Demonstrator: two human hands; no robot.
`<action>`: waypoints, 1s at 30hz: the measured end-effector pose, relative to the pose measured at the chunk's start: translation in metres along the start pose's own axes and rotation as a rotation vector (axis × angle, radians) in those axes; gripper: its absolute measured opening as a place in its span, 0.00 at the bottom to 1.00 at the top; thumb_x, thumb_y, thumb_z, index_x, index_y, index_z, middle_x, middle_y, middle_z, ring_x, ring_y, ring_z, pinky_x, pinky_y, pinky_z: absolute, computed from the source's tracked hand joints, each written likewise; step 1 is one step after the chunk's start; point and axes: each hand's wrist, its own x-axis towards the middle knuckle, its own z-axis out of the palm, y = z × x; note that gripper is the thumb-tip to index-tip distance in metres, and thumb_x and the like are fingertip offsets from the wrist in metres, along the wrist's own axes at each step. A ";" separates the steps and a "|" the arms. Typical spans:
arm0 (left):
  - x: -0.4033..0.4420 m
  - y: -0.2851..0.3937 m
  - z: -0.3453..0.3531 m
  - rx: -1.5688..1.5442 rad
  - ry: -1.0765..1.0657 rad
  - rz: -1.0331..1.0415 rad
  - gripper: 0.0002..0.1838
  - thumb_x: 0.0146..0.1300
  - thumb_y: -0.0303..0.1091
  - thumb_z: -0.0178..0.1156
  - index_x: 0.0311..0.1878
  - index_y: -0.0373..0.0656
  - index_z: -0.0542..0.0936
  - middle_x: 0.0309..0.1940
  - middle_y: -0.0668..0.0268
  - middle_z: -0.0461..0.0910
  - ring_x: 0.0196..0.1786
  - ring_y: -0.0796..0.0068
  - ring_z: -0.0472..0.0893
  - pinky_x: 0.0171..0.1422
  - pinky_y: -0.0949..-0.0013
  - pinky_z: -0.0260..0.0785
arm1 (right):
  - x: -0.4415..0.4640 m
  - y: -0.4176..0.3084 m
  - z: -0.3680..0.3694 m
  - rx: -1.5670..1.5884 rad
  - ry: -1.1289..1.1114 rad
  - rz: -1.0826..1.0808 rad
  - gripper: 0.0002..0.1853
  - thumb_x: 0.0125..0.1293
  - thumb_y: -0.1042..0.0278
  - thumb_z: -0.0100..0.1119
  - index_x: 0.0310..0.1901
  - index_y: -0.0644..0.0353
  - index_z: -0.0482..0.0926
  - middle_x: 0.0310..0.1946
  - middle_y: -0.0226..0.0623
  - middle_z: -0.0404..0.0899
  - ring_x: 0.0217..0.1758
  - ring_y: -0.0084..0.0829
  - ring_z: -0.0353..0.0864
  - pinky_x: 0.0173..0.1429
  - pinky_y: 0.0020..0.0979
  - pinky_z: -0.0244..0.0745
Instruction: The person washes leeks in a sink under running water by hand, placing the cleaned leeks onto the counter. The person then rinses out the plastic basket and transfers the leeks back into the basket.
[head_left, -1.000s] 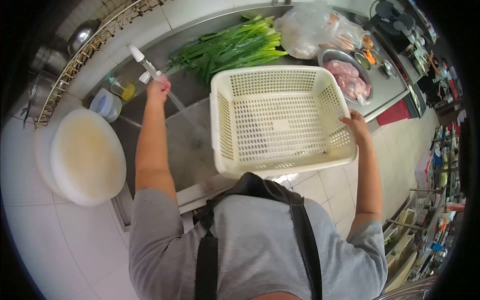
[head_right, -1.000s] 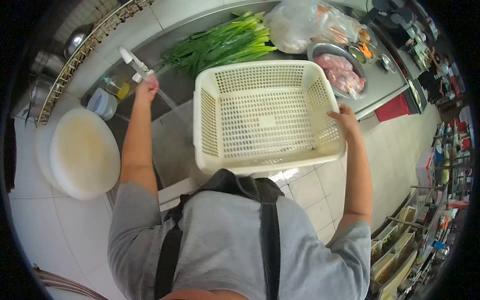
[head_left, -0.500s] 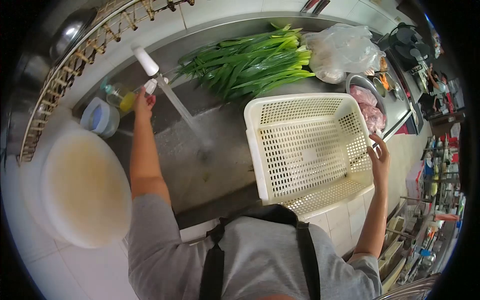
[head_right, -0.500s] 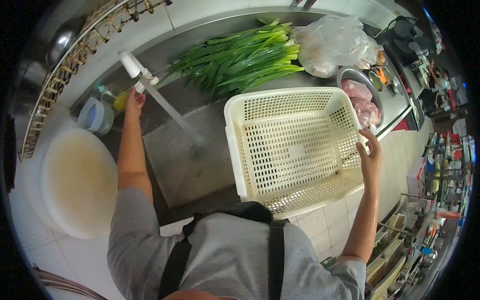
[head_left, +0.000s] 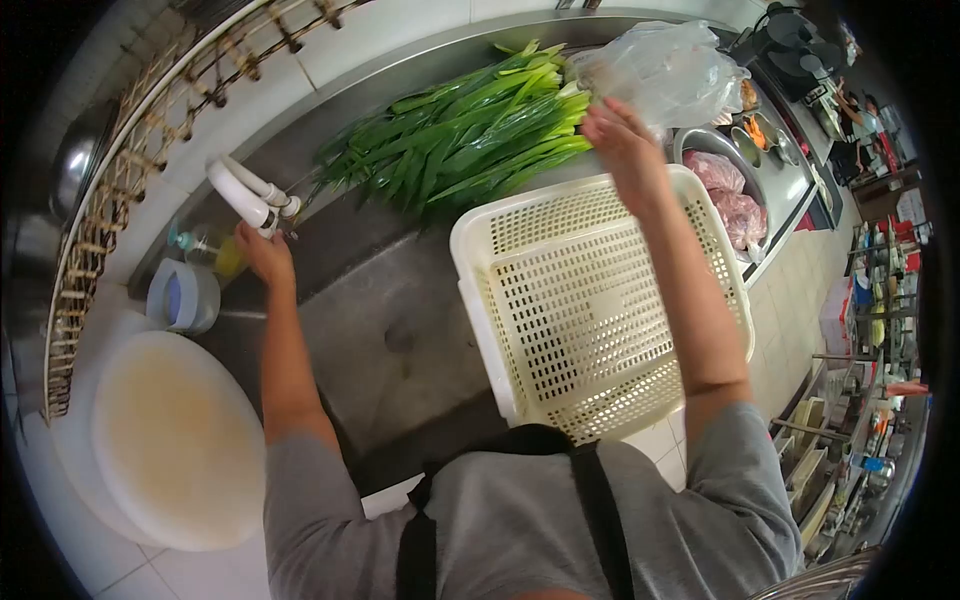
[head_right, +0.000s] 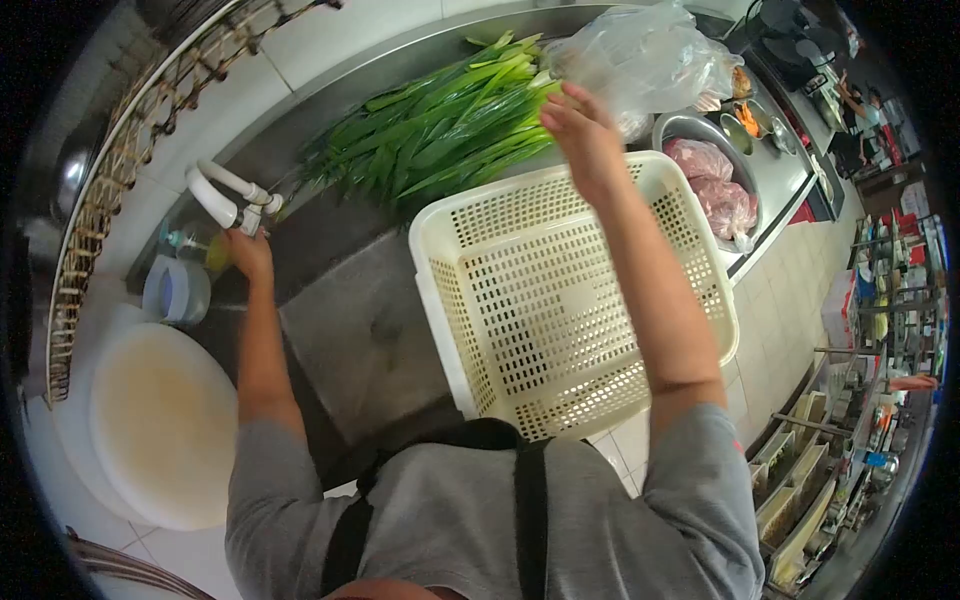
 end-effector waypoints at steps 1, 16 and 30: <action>-0.014 0.019 -0.003 0.092 0.102 0.027 0.25 0.51 0.24 0.66 0.54 0.35 0.71 0.48 0.54 0.76 0.56 0.48 0.72 0.61 0.51 0.60 | 0.033 0.029 -0.008 0.129 0.103 0.114 0.37 0.61 0.75 0.62 0.68 0.69 0.53 0.64 0.53 0.62 0.64 0.44 0.66 0.69 0.36 0.62; 0.072 0.362 0.156 -0.176 -0.847 0.309 0.62 0.39 0.74 0.66 0.70 0.37 0.59 0.67 0.44 0.62 0.71 0.51 0.60 0.73 0.55 0.54 | 0.104 0.128 0.037 0.332 0.845 0.473 0.66 0.37 0.47 0.81 0.69 0.71 0.45 0.67 0.50 0.56 0.65 0.46 0.66 0.65 0.41 0.71; 0.081 0.357 0.205 -0.263 -1.722 0.029 0.53 0.47 0.73 0.63 0.60 0.30 0.72 0.57 0.50 0.75 0.58 0.63 0.77 0.61 0.62 0.69 | 0.128 0.150 0.037 0.604 0.780 0.525 0.44 0.49 0.66 0.75 0.63 0.70 0.58 0.60 0.48 0.69 0.55 0.45 0.76 0.56 0.44 0.76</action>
